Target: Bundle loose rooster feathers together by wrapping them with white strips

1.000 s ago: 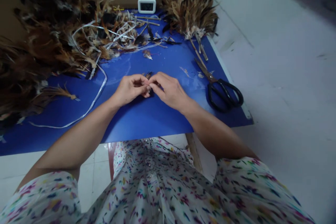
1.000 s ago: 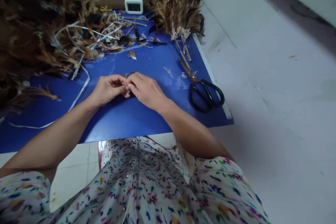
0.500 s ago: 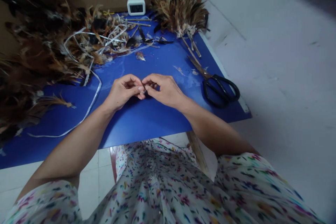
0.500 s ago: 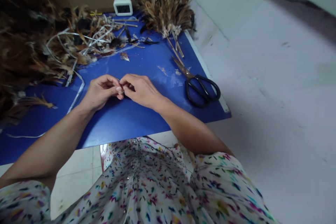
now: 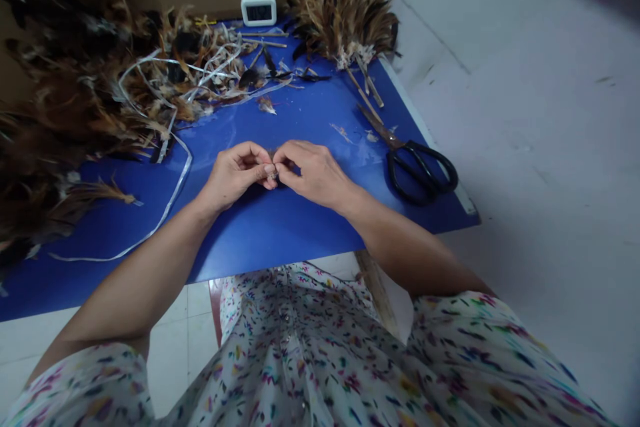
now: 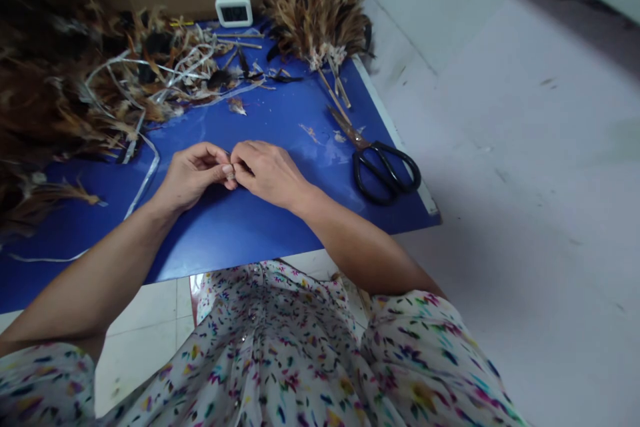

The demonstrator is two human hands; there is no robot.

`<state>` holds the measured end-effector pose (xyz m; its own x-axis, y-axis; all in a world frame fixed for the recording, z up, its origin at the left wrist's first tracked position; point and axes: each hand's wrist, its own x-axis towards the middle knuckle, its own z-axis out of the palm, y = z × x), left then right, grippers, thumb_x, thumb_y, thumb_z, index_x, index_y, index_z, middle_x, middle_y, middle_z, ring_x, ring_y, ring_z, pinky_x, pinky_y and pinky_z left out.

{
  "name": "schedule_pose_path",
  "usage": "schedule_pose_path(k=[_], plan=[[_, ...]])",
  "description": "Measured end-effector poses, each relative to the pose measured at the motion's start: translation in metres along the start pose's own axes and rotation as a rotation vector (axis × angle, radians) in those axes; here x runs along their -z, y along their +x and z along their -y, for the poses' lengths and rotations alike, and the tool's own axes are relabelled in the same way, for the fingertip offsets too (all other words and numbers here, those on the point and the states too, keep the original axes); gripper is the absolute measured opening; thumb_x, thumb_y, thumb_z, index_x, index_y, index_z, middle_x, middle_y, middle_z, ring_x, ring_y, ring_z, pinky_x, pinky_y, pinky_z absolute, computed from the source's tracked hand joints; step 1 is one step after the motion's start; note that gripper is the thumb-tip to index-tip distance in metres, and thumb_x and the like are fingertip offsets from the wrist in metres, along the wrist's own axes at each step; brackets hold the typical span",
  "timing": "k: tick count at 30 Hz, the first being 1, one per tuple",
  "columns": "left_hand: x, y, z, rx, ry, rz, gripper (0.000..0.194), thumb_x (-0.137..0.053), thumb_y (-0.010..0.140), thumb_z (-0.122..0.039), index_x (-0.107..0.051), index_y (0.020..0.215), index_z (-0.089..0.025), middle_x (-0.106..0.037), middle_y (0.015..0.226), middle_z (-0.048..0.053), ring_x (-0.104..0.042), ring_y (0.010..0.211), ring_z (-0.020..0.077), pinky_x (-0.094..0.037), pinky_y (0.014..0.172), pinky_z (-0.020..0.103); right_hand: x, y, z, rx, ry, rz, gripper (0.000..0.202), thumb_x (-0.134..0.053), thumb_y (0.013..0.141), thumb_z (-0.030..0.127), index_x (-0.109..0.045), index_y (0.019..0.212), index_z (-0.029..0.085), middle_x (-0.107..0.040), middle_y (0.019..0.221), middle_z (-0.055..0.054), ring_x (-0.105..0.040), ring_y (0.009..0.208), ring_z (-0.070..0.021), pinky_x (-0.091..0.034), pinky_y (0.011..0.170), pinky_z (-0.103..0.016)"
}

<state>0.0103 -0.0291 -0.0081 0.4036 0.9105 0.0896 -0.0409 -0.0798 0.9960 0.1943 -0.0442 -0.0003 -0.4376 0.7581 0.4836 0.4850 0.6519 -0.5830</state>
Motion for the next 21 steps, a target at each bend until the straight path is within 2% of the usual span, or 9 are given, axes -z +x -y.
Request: schedule_pose_path(k=[9, 13, 21], plan=[[-0.003, -0.001, -0.002, 0.059, -0.036, -0.067, 0.043, -0.087, 0.061, -0.043, -0.060, 0.075, -0.013, -0.069, 0.063, 0.004, -0.068, 0.055, 0.0146, -0.058, 0.057, 0.025, -0.006, -0.002, 0.000, 0.012, -0.122, -0.081, 0.013, -0.049, 0.088, 0.019, -0.053, 0.075, 0.019, -0.061, 0.075, -0.003, -0.051, 0.070, -0.0142, -0.041, 0.073, -0.029], [-0.005, -0.002, -0.002, 0.117, -0.069, -0.117, 0.042, -0.088, 0.058, -0.040, -0.060, 0.072, -0.013, -0.069, 0.063, 0.004, -0.067, 0.055, 0.0136, -0.058, 0.057, 0.024, -0.010, -0.002, -0.002, 0.096, -0.306, -0.100, 0.016, -0.047, 0.089, 0.018, -0.054, 0.074, 0.019, -0.061, 0.074, -0.003, -0.052, 0.073, -0.0160, -0.040, 0.075, -0.031], [-0.008, -0.003, 0.000, 0.210, -0.131, -0.184, 0.035, -0.088, 0.056, -0.030, -0.061, 0.069, -0.013, -0.067, 0.060, 0.002, -0.065, 0.053, 0.0124, -0.056, 0.056, 0.024, -0.008, -0.003, -0.001, 0.323, -0.670, -0.102, 0.031, -0.038, 0.098, 0.023, -0.059, 0.076, 0.017, -0.058, 0.070, -0.005, -0.048, 0.071, -0.0178, -0.033, 0.068, -0.033]])
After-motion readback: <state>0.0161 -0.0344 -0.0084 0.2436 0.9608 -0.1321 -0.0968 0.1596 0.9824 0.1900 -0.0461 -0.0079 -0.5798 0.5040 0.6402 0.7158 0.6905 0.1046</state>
